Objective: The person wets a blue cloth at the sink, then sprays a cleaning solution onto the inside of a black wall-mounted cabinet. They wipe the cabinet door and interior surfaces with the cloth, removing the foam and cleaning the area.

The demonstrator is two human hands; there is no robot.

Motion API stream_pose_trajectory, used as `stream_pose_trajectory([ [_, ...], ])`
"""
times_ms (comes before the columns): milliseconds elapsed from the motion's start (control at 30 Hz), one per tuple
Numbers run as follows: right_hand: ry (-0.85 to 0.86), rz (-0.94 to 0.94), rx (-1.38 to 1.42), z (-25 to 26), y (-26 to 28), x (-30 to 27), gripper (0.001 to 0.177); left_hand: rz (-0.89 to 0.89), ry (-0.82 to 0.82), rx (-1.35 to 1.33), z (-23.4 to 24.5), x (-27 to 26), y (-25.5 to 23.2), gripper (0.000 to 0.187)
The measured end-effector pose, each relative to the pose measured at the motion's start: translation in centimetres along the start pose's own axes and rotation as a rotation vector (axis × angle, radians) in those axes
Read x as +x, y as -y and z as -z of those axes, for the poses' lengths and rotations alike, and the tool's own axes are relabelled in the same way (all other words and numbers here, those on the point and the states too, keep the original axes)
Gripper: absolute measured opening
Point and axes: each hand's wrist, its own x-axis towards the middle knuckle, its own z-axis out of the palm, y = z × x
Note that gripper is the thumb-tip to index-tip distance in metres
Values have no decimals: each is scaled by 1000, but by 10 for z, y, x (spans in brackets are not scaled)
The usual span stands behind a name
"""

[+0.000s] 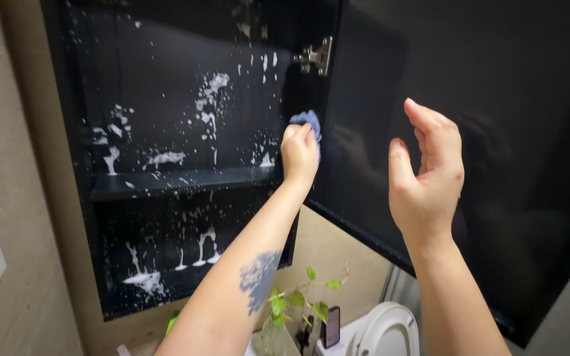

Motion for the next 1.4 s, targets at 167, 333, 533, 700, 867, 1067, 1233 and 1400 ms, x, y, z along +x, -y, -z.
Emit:
stream_pose_trajectory([
  [167,-23,-4,-25,8,6,-1,44,-2,4,15,-28,64,-24,20],
  [333,-36,-52,10,10,9,-5,42,-48,-16,11,-23,53,-25,18],
  [533,-8,-42,29,0,16,-3,43,-44,66,30,-12,56,-22,18],
  [700,-13,-28,-18,1,21,2,43,-207,57,6,-34,103,-54,19],
  [867,-28,-14,21,13,20,3,44,-231,78,188,-42,130,-66,20],
  [1067,-42,-23,41,17,16,9,45,-287,-38,180,-58,211,-64,19],
  [1233,-60,-5,63,13,12,9,45,-121,62,154,-68,230,-58,14],
  [1400,-38,16,11,10,27,15,45,-174,91,179,-49,190,-34,14],
])
